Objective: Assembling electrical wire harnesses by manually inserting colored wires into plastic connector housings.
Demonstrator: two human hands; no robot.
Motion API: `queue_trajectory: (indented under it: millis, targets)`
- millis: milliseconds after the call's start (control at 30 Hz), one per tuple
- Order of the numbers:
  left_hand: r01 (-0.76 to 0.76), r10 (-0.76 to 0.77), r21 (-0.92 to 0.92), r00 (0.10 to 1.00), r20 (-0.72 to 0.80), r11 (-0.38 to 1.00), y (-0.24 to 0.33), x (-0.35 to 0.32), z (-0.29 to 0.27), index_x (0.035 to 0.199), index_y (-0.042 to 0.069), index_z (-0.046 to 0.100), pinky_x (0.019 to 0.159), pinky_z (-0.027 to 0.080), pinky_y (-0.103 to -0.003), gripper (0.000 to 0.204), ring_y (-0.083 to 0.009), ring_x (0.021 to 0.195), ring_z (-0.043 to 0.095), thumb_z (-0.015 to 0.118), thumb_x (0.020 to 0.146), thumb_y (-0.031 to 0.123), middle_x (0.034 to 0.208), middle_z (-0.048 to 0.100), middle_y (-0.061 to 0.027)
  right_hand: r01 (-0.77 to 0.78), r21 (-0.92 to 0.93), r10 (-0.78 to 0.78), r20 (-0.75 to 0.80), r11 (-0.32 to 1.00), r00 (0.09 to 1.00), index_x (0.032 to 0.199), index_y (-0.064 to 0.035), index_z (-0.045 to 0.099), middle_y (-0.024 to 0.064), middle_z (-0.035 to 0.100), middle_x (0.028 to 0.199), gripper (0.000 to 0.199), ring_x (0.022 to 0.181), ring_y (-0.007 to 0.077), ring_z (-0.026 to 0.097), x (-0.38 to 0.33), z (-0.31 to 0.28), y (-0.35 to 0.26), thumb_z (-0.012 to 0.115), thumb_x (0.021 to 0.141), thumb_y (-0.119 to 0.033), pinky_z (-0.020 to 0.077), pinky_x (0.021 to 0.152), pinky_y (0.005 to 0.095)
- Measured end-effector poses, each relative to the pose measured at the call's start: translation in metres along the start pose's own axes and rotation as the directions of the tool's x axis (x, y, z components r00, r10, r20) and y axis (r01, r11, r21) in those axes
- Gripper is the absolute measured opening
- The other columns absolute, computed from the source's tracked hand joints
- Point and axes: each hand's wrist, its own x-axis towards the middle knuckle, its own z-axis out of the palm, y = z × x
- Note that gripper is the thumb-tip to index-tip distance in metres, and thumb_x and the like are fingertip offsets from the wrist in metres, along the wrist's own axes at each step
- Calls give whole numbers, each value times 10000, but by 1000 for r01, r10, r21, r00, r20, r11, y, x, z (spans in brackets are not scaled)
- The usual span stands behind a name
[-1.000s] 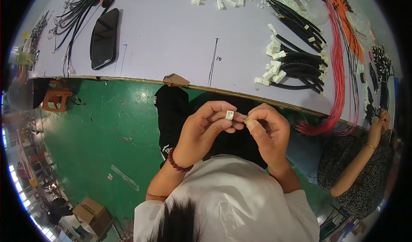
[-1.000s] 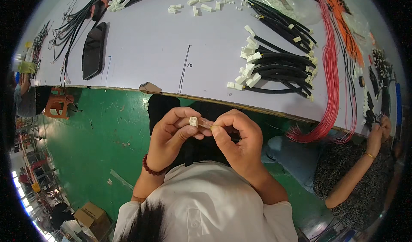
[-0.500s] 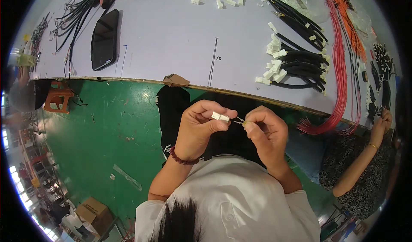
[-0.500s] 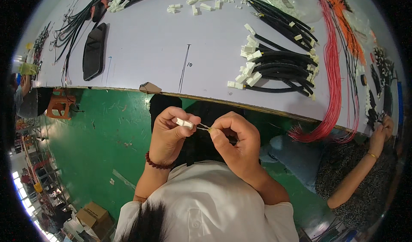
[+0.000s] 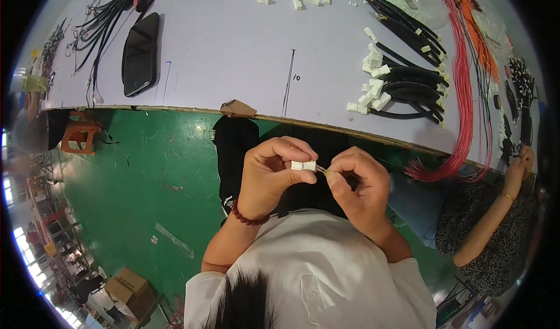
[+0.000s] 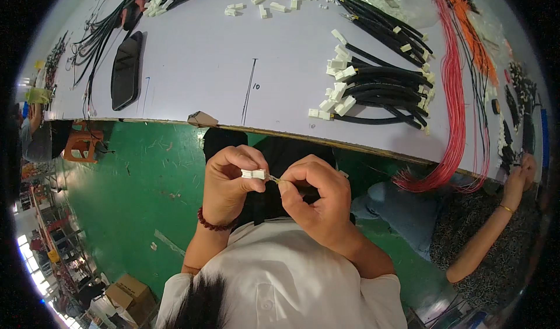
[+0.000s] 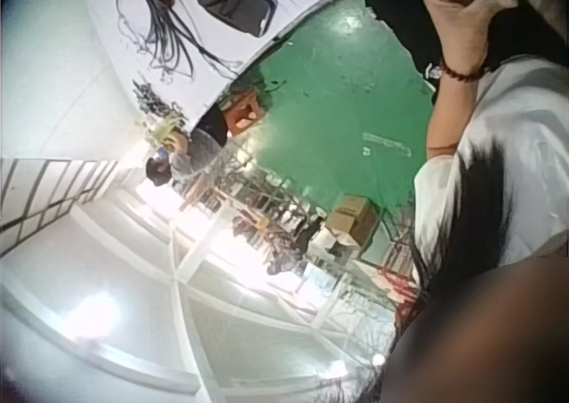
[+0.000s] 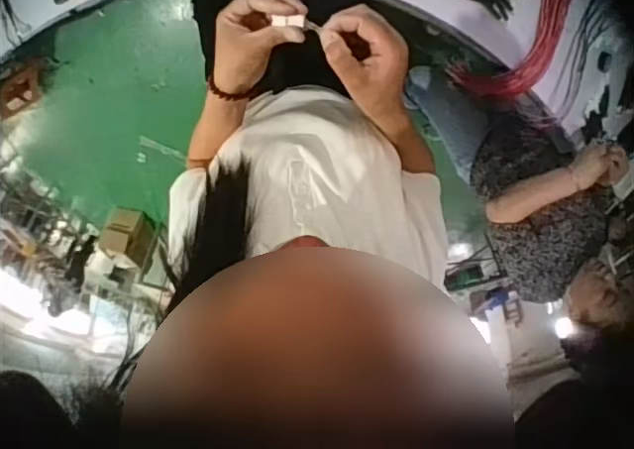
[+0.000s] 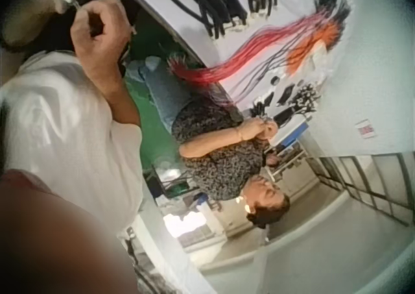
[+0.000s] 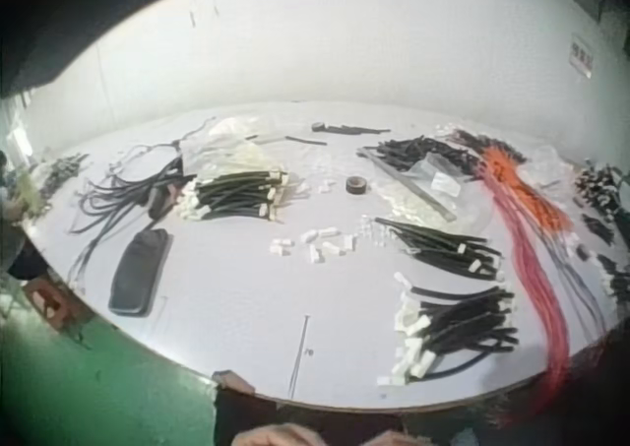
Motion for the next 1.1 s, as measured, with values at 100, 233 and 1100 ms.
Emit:
queue_trajectory:
  millis: [100,233,1100]
  targets:
    - [-18,18,17,1000,-10,1000,5,1,0,841,52,630,676,510,-271,295,-172,761,613,827,636,-23,857,640,-108,32,15,-32,22,999,999,775,3,572,31,554,773,56,599,52,429,2,0,0,608,815,-14,330,518,197]
    - [-64,34,244,992,125,968,16,5,-4,828,18,687,686,527,-256,245,-167,795,647,809,633,-66,883,671,-114,14,64,-19,72,998,997,770,5,581,34,560,760,51,602,54,445,7,-3,2,610,809,-12,334,511,199]
    - [-107,96,277,994,54,955,21,9,4,833,11,677,693,538,-268,238,-178,798,653,811,647,-53,869,672,-131,-53,-77,74,304,996,950,906,20,625,78,592,844,126,695,121,541,31,-25,-24,651,870,-98,440,603,247]
